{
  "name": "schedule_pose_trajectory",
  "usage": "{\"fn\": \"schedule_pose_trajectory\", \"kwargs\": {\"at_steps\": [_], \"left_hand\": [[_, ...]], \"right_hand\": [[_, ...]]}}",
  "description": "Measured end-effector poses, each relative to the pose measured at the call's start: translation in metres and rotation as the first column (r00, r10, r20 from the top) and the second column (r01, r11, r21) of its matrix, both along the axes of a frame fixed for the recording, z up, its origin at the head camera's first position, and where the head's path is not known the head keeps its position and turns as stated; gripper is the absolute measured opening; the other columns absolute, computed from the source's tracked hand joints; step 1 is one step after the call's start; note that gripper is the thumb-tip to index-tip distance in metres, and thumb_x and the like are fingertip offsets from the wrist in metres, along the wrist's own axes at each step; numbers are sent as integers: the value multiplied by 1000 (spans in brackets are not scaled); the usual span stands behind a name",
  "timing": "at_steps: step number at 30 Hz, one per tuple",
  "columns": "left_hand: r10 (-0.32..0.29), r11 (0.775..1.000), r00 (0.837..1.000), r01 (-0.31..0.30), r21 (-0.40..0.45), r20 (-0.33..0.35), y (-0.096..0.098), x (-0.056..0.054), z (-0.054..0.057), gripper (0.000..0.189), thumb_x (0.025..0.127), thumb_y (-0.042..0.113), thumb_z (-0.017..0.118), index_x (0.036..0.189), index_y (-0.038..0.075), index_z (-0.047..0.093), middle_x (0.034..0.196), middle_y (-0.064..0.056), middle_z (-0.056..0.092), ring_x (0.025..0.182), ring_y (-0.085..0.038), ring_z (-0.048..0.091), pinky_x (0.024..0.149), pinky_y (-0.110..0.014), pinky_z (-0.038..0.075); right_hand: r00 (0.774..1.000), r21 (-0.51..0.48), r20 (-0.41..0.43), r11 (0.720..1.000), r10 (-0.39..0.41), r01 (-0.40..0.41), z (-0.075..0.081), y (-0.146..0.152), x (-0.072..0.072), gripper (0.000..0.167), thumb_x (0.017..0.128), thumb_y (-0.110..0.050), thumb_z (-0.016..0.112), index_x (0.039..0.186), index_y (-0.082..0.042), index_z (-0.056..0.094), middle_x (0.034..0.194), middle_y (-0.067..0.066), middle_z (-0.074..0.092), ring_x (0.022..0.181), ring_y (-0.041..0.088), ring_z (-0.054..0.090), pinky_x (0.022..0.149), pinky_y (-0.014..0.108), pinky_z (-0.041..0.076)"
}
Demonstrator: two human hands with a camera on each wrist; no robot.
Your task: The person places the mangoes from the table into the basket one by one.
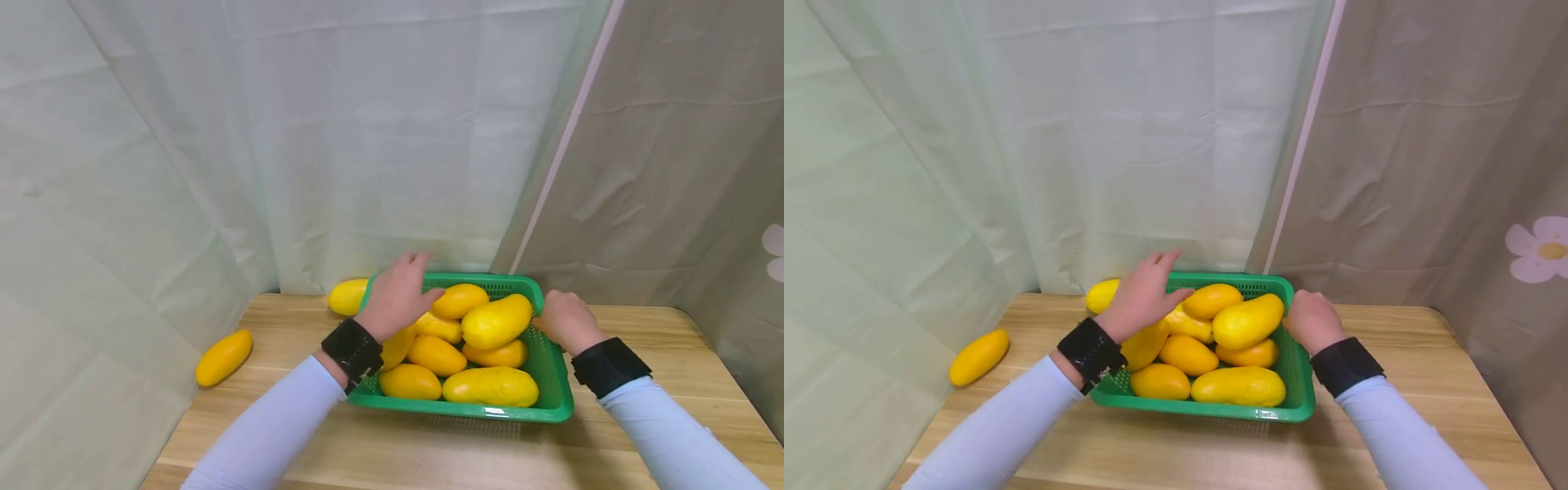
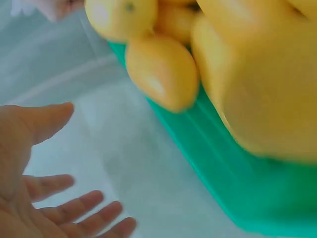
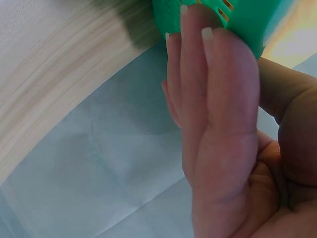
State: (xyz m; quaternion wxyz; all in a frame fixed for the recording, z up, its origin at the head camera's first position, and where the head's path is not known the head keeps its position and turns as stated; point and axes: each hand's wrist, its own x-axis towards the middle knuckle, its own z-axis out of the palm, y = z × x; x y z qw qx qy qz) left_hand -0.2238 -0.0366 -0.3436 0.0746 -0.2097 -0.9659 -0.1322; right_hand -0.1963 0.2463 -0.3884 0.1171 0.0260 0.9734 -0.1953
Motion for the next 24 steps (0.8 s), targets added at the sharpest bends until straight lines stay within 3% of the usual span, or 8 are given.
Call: {"fn": "schedule_pose_trajectory", "kwargs": {"at_steps": [7,12,17,24], "left_hand": [[22,991,993,-6,137,-116,-58,-21,-4,69,88,30,62,145,11,29,141,-14,41,128,-28,42,105,-43,38],[48,983,991,-25,181,-122,-94,-30,-17,71,83,11,66,145,12,30,143,-13,39,130,-31,39,108,-46,34],[56,985,994,-39,171,-97,-120,-35,-36,79,76,0,68,145,13,31,145,-11,37,132,-31,36,109,-48,31],[66,995,996,-60,84,-61,-137,-42,-61,91,68,12,80,144,11,31,144,-16,39,130,-35,38,108,-53,30]], "right_hand": [[1000,4,9,1000,-10,9,0,1,0,24,87,-18,60,84,6,57,67,14,56,47,20,56,41,25,47],[1000,12,5,1000,-10,10,-1,3,1,24,87,-18,61,84,6,57,67,13,56,48,20,56,42,26,47],[1000,16,2,1000,-11,11,0,6,4,24,87,-18,61,84,6,58,67,13,56,49,20,56,43,25,47],[1000,14,-4,1000,-10,10,0,8,5,24,87,-19,62,83,5,58,66,12,55,49,19,55,44,26,46]]}}
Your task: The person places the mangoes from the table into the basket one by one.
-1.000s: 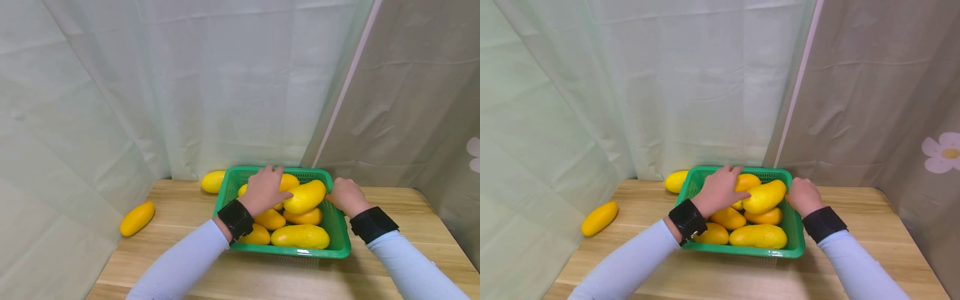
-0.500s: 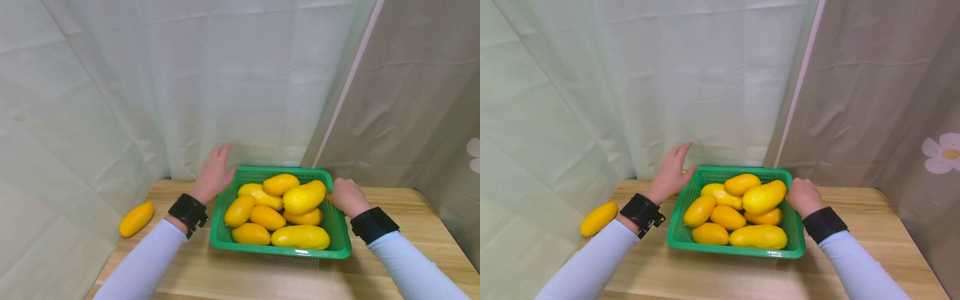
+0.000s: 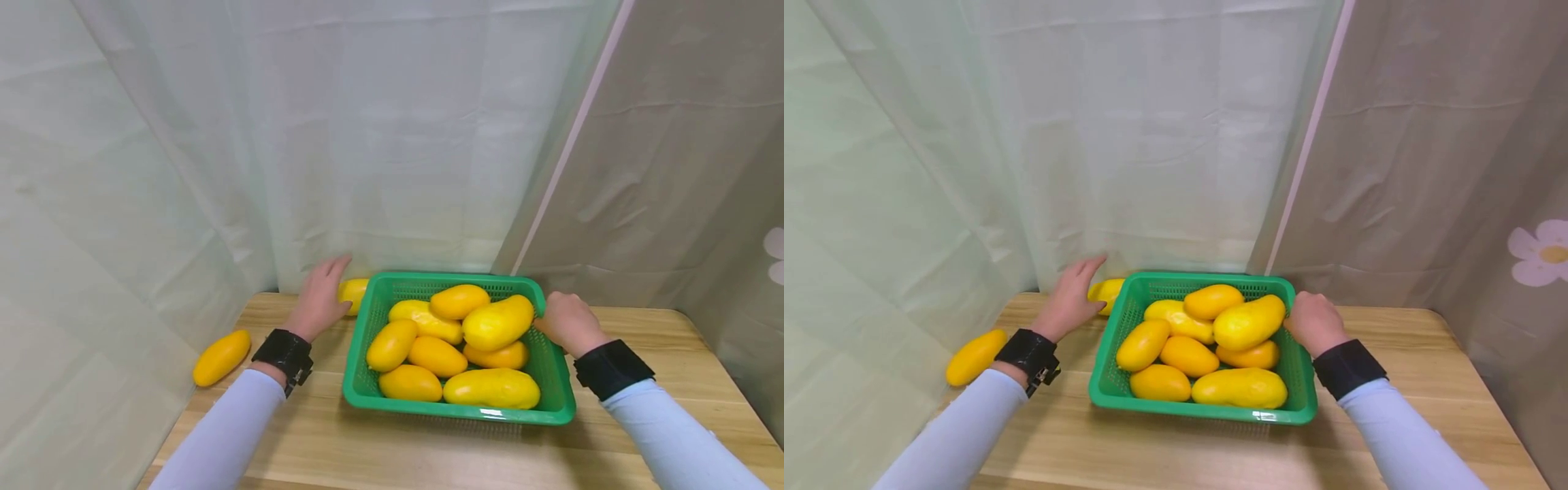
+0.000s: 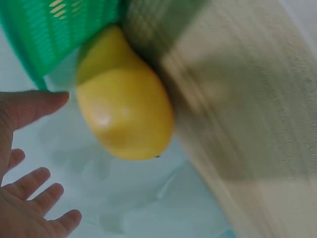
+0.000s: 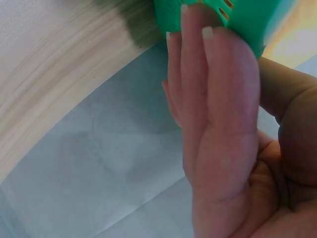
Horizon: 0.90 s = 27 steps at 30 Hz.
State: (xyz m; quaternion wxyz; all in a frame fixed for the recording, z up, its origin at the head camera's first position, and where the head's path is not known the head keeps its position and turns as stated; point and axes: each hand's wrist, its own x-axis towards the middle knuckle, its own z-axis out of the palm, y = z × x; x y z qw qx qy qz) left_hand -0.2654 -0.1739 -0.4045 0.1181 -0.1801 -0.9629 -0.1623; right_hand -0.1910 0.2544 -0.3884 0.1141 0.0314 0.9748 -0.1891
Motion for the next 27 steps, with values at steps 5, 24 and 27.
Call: {"fn": "schedule_pose_trajectory", "kwargs": {"at_steps": [5,24,27], "left_hand": [[1,999,999,1,-40,52,-2,-5,-16,97,64,20,84,145,13,31,144,-16,38,130,-36,37,108,-55,28],[-30,990,995,42,-136,90,8,-29,-50,71,77,30,73,139,19,41,143,-10,42,133,-34,35,103,-62,30],[-28,989,995,42,-141,98,10,-29,-54,67,82,29,70,140,19,40,144,-9,40,134,-34,34,102,-65,29]], "right_hand": [[1000,-3,9,1000,-5,5,0,1,0,23,87,-18,61,81,4,58,66,12,55,49,20,55,43,26,46],[999,-8,36,1000,-23,23,-3,0,-3,24,87,-19,61,85,5,57,68,13,57,47,20,58,41,25,48],[999,-7,37,1000,-25,25,-2,0,-3,24,87,-19,61,84,5,58,67,13,57,47,20,58,41,25,48]]}}
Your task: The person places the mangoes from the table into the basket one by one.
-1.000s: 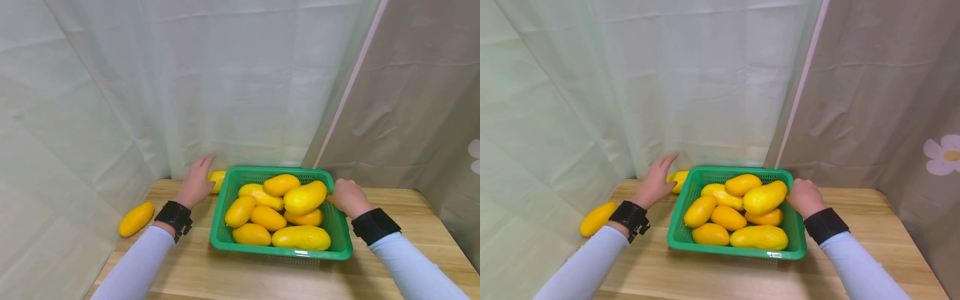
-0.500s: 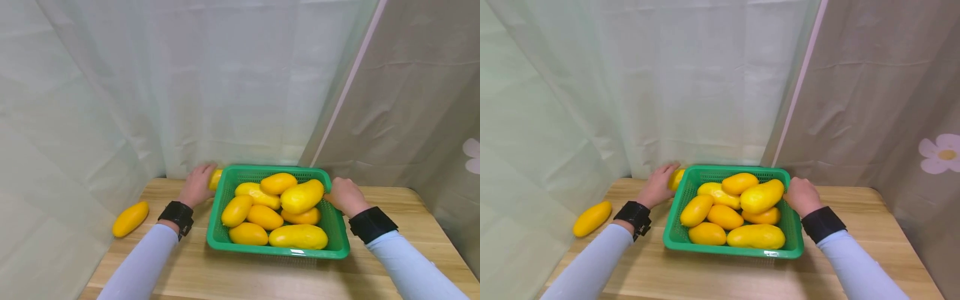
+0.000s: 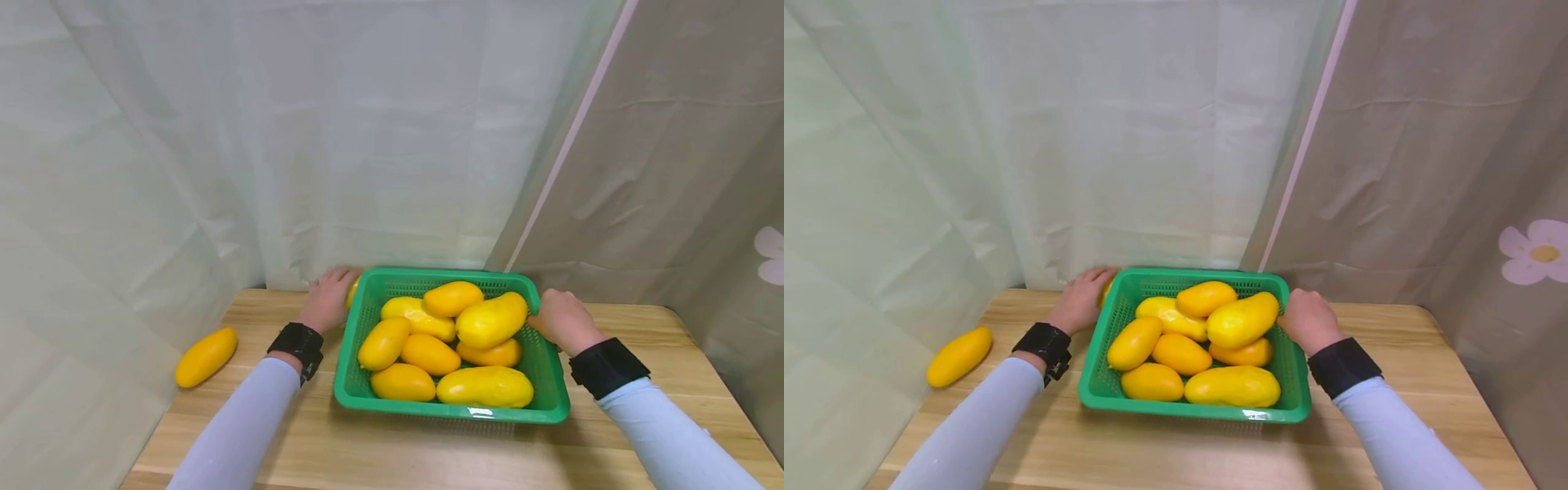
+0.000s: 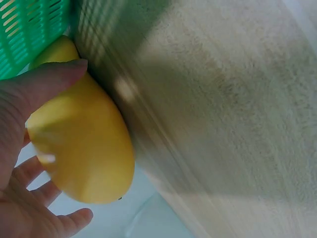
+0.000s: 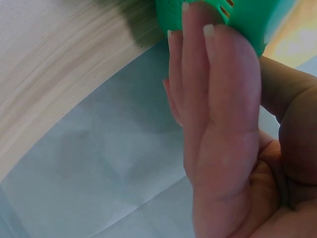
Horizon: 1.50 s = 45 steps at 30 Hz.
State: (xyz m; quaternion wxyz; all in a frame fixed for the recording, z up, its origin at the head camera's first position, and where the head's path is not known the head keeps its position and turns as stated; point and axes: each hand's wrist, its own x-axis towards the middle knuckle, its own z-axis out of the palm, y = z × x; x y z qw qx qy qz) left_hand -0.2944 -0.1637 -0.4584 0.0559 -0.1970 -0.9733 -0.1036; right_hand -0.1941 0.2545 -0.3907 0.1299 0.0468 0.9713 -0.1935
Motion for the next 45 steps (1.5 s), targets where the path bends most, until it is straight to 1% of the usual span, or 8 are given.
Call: {"fn": "schedule_pose_trajectory", "kwargs": {"at_steps": [9,16,23,27,30,35,40,45], "left_hand": [[35,999,999,-35,10,38,1,3,-1,60,89,24,61,143,20,36,147,-8,36,137,-32,30,99,-69,29],[48,998,998,-49,34,35,-1,4,-4,53,90,13,56,140,15,39,141,-13,42,131,-34,37,101,-56,37],[80,996,993,-83,29,84,-2,11,1,64,83,22,66,140,12,38,138,-16,43,125,-37,43,100,-57,38],[101,994,990,-104,27,97,-5,15,-1,65,79,23,71,136,11,43,131,-15,47,116,-34,48,94,-52,43],[119,992,989,-123,39,89,-7,17,-5,60,76,24,72,129,12,48,118,-13,53,101,-29,51,83,-45,46],[158,985,982,-163,49,100,-11,23,-10,53,73,27,73,119,11,52,100,-11,54,85,-25,51,72,-38,44],[159,983,980,-169,74,122,-16,27,-8,58,70,33,75,117,7,52,96,-11,54,86,-27,51,71,-37,43],[161,976,979,-177,129,126,-25,31,-2,67,61,22,81,119,7,50,95,-11,54,85,-26,52,73,-37,44]], "right_hand": [[1000,4,-7,1000,2,-2,2,-2,1,24,87,-19,61,82,4,58,66,12,57,46,18,56,41,25,47],[1000,18,-18,1000,7,-7,2,-2,0,24,86,-19,61,80,3,58,66,12,56,47,19,56,43,25,47],[1000,20,-19,1000,5,-5,3,-2,0,24,86,-19,61,80,4,58,65,12,56,48,19,56,43,25,47],[1000,17,-21,1000,6,-6,3,-2,1,24,86,-19,61,80,4,58,65,12,56,48,19,56,43,25,47],[1000,15,-17,1000,6,-5,3,-2,1,24,87,-19,61,81,4,58,65,12,56,47,19,56,43,25,47],[1000,22,-19,1000,9,-9,1,-1,1,24,87,-19,62,83,4,58,66,12,56,49,19,56,44,25,47],[999,37,-41,999,24,-22,1,-1,0,24,86,-19,63,82,4,58,66,11,56,52,19,56,47,26,47],[999,42,-40,999,25,-23,1,0,-1,24,86,-19,63,81,4,58,66,11,55,53,20,55,47,26,47]]}}
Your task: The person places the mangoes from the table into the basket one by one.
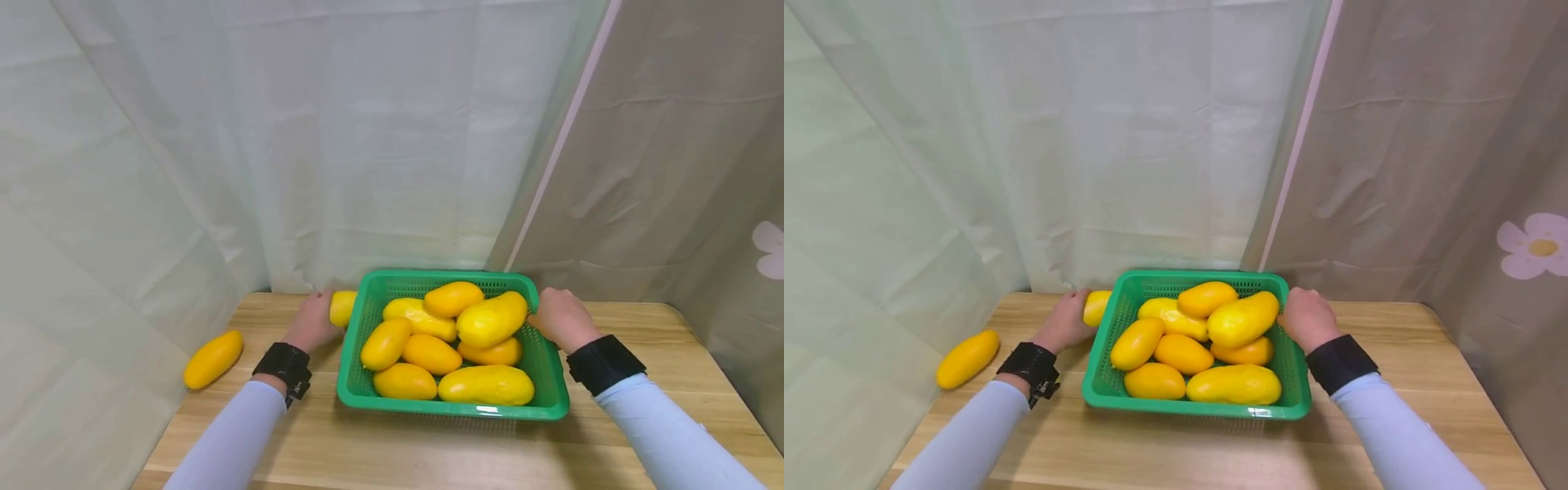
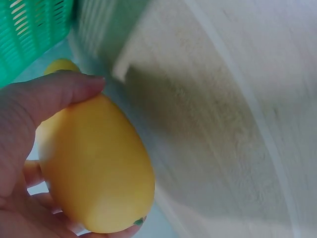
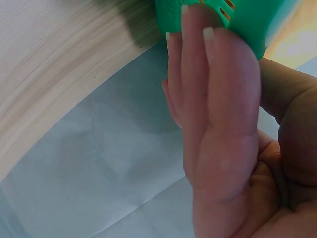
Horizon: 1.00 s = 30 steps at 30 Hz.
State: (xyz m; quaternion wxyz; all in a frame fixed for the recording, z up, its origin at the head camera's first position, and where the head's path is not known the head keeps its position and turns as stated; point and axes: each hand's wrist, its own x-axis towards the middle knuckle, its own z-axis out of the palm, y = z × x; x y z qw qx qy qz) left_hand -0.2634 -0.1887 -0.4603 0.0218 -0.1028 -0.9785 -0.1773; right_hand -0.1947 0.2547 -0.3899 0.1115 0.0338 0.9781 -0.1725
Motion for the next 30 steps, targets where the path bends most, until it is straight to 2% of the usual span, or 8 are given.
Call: {"fn": "schedule_pose_trajectory", "kwargs": {"at_steps": [3,8,15,19,22,25,30], "left_hand": [[23,999,1000,-22,27,-22,-7,3,7,74,60,19,80,125,5,47,101,-14,54,86,-27,53,75,-40,46],[77,993,995,-70,98,-70,-16,8,25,82,64,20,79,134,1,40,114,-22,50,95,-33,52,81,-47,46],[155,980,972,-128,153,-175,-12,13,51,85,66,23,79,137,3,36,119,-26,48,103,-38,50,85,-53,45],[173,973,959,-131,189,-225,1,14,62,83,68,26,78,137,7,37,117,-22,50,101,-35,51,84,-51,45],[158,971,954,-102,218,-255,15,15,71,80,68,26,78,136,8,39,117,-19,51,101,-32,51,84,-49,45],[129,969,962,-71,235,-240,31,16,77,81,69,28,78,137,9,38,121,-17,49,103,-30,50,86,-48,46],[96,966,984,-56,251,-150,59,18,82,90,69,30,80,143,12,31,131,-16,42,107,-27,48,89,-47,47]], "right_hand": [[1000,-4,8,1000,-1,1,0,0,-1,23,86,-19,62,80,4,58,66,11,55,53,20,55,47,26,47],[1000,-6,9,1000,-1,1,2,0,-1,23,86,-18,62,79,3,58,65,11,55,53,20,55,47,26,47],[1000,-12,15,1000,0,0,1,0,0,24,87,-19,61,80,4,58,66,12,55,52,20,55,47,26,47],[1000,-15,11,1000,4,-4,1,0,1,23,86,-18,62,79,3,57,65,12,55,52,20,55,47,26,47],[1000,-19,8,1000,6,-6,1,0,1,23,86,-18,61,79,3,57,65,11,55,52,20,55,47,26,47],[1000,-19,3,1000,9,-9,1,0,0,23,86,-18,61,79,3,58,65,11,55,52,20,55,47,26,47],[1000,-16,8,1000,6,-6,1,-1,1,23,86,-18,62,79,3,58,66,11,55,52,20,55,47,26,47]]}}
